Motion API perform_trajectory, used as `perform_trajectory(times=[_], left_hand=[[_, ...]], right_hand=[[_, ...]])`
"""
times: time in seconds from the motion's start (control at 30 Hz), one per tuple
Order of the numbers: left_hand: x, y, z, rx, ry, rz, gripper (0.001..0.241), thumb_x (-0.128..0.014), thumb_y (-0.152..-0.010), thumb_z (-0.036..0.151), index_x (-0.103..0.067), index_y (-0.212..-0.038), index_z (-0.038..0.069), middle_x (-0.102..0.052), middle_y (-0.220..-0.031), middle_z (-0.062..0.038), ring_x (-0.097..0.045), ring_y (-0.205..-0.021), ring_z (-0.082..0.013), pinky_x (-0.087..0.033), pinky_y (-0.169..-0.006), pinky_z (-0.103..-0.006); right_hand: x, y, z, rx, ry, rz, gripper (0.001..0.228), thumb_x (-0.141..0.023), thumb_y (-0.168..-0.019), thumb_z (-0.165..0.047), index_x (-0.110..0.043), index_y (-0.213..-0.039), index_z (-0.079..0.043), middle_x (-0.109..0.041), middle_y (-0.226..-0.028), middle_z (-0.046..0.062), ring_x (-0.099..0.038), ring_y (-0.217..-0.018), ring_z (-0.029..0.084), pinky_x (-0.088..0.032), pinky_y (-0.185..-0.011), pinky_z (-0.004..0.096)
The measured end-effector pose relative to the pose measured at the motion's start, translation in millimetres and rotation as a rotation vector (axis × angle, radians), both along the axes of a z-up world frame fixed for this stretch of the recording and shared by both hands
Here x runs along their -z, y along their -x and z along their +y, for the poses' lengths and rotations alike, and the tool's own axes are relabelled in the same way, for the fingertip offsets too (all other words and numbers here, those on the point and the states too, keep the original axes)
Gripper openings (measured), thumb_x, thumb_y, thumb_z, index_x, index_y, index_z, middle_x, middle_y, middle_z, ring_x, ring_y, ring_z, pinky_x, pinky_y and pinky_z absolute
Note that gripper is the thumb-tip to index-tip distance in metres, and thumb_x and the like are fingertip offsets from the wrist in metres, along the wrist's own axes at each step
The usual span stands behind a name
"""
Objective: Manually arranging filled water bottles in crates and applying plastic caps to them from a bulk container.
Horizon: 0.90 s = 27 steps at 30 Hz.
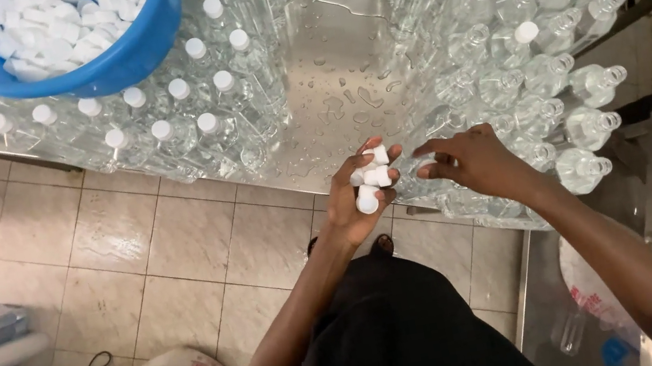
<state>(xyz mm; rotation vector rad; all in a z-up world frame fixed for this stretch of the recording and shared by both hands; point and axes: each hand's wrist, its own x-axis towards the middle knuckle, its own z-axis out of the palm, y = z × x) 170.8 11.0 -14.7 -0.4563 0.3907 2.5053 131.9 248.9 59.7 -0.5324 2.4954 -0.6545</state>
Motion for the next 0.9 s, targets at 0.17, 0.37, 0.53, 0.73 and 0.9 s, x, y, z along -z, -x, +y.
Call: perform_trajectory(times=[0.17, 0.37, 0.53, 0.73, 0.9], left_hand=[[-2.5, -4.3, 17.2, -0.134, -0.031, -0.073, 0.036, -0.066, -0.098, 0.016, -0.066, -0.134, 0.017, -0.076, -0.127, -0.016, -0.078, -0.090, -0.0229, -0.056, -0.056, -0.0199], [-23.5, -19.0, 37.2, -0.209, 0.032, -0.028, 0.036, -0.063, -0.104, 0.018, -0.061, -0.140, 0.014, -0.075, -0.124, -0.015, -0.076, -0.097, -0.0216, -0.060, -0.066, -0.0233], [-10.0, -19.2, 34.0, -0.226, 0.020, -0.040, 0.033, -0.064, -0.103, 0.017, -0.063, -0.136, 0.015, -0.077, -0.122, -0.015, -0.077, -0.096, -0.0220, -0.063, -0.067, -0.0257], [5.2, -18.2, 29.4, -0.187, -0.074, -0.068, 0.035, -0.063, -0.106, 0.016, -0.063, -0.140, 0.013, -0.078, -0.123, -0.018, -0.080, -0.097, -0.0256, -0.066, -0.071, -0.0297], [-15.7, -11.6, 22.0, -0.118, -0.207, -0.096, 0.035, -0.063, -0.106, 0.015, -0.063, -0.141, 0.010, -0.078, -0.124, -0.020, -0.080, -0.093, -0.0247, -0.067, -0.068, -0.0259]], right_hand=[[-8.4, -30.0, -12.5, -0.102, 0.290, 0.507, 0.044, -0.076, -0.101, -0.038, -0.074, -0.143, -0.025, -0.064, -0.137, 0.005, -0.057, -0.136, 0.030, -0.054, -0.112, 0.040], [-27.7, -53.1, -46.0, -0.610, -0.003, 0.972, 0.042, -0.082, -0.091, -0.015, -0.067, -0.129, -0.025, -0.057, -0.146, 0.007, -0.051, -0.141, 0.030, -0.045, -0.113, 0.050], [-10.4, -50.2, -45.3, -0.674, 0.127, 0.996, 0.020, -0.074, -0.098, -0.011, -0.069, -0.116, -0.017, -0.064, -0.125, 0.005, -0.059, -0.133, 0.029, -0.044, -0.113, 0.051], [-7.2, -50.2, -54.2, -0.659, 0.202, 0.925, 0.019, -0.073, -0.100, -0.009, -0.069, -0.117, -0.017, -0.069, -0.118, 0.004, -0.063, -0.128, 0.026, -0.040, -0.113, 0.052], [-9.2, -50.4, -62.8, -0.568, 0.276, 0.837, 0.019, -0.074, -0.101, -0.009, -0.070, -0.119, -0.014, -0.073, -0.115, 0.003, -0.064, -0.130, 0.025, -0.038, -0.115, 0.052]])
